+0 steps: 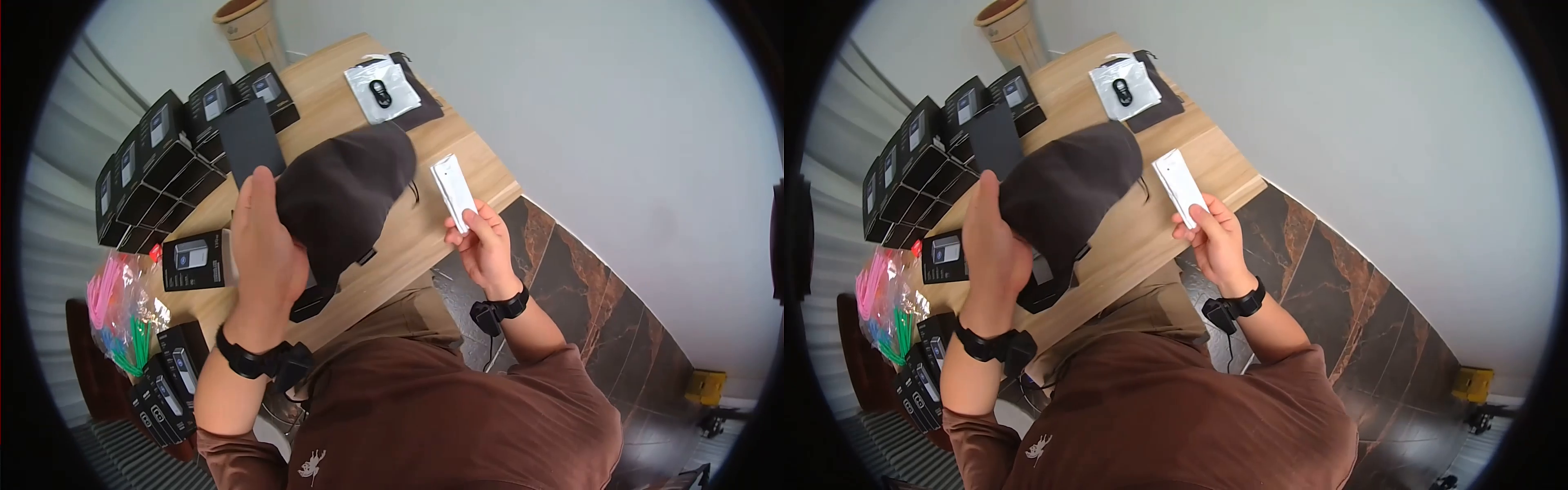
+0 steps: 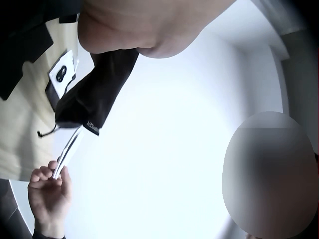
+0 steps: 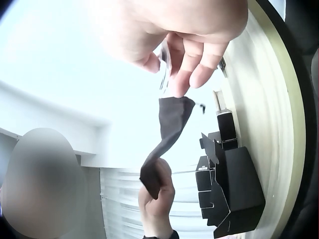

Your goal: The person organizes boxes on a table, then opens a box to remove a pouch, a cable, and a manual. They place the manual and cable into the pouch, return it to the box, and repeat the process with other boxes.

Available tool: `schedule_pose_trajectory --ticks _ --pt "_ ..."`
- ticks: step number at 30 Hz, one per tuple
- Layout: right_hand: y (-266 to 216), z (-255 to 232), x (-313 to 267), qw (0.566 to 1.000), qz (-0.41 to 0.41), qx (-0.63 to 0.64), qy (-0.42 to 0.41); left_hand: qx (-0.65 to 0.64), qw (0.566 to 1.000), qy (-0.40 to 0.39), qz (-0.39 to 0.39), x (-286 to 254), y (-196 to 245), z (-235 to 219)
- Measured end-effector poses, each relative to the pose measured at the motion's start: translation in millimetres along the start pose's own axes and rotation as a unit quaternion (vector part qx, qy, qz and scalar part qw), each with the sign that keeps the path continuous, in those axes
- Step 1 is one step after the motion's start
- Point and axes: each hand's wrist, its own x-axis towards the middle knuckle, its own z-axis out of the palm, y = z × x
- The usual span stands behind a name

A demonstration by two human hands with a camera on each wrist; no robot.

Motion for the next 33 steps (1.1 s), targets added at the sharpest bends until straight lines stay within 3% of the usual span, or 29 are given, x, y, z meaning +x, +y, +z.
schedule_pose_trajectory --ticks 3,7,8,11,14,17,18,19,21,24,29,32,33 --pt "-1.3 -1.2 0.4 1.0 0.003 0.007 0.011 0.134 0.985 -0.108 0.007 9.7 -38.7 -28.6" --pt "2.0 1.8 -1.4 1.0 0.03 0.001 0.003 0.064 0.985 -0.148 -0.06 8.3 -79.4 -32.4" --pt "2.8 1.4 -0.5 0.999 0.043 0.004 -0.004 -0.004 0.986 -0.141 -0.085 6.6 -90.2 -26.7" --pt "5.0 5.0 0.6 0.997 0.075 0.013 -0.023 0.036 0.991 -0.124 -0.041 4.5 -99.4 -20.3" --pt "10.6 10.6 0.9 0.995 0.088 0.007 -0.037 0.248 0.946 -0.107 0.182 -4.9 -92.2 -14.0" --pt "16.2 16.9 4.8 0.994 0.1 -0.015 -0.036 0.378 0.803 -0.211 0.41 -21.3 -67.8 -18.6" --pt "17.6 18.6 5.3 0.993 0.106 -0.024 -0.033 0.391 0.773 -0.273 0.418 -32.2 -60.2 -19.7" --pt "18.4 20.5 5.1 0.994 0.102 -0.021 -0.034 0.379 0.754 -0.346 0.411 -35.5 -61.5 -24.4" --pt "16.9 25.9 4.7 0.995 0.091 -0.015 -0.039 0.355 0.836 -0.398 0.127 -53.4 -68.8 -41.2" --pt "5.9 28.2 -6.6 0.987 0.099 -0.001 -0.129 0.32 0.895 -0.31 0.015 -58.3 -73.4 -48.0" --pt "-0.8 68.4 -35.7 0.946 0.24 0.054 -0.209 0.17 0.912 -0.372 0.036 -52.9 -65.4 -63.7" --pt "12.0 80.6 -42.4 0.898 0.315 0.135 -0.275 0.181 0.909 -0.375 0.012 -51.0 -54.1 -83.7" --pt "15.3 83.6 -43.7 0.919 0.264 0.016 -0.291 0.18 0.909 -0.376 0.009 -50.9 -51.7 -89.8"
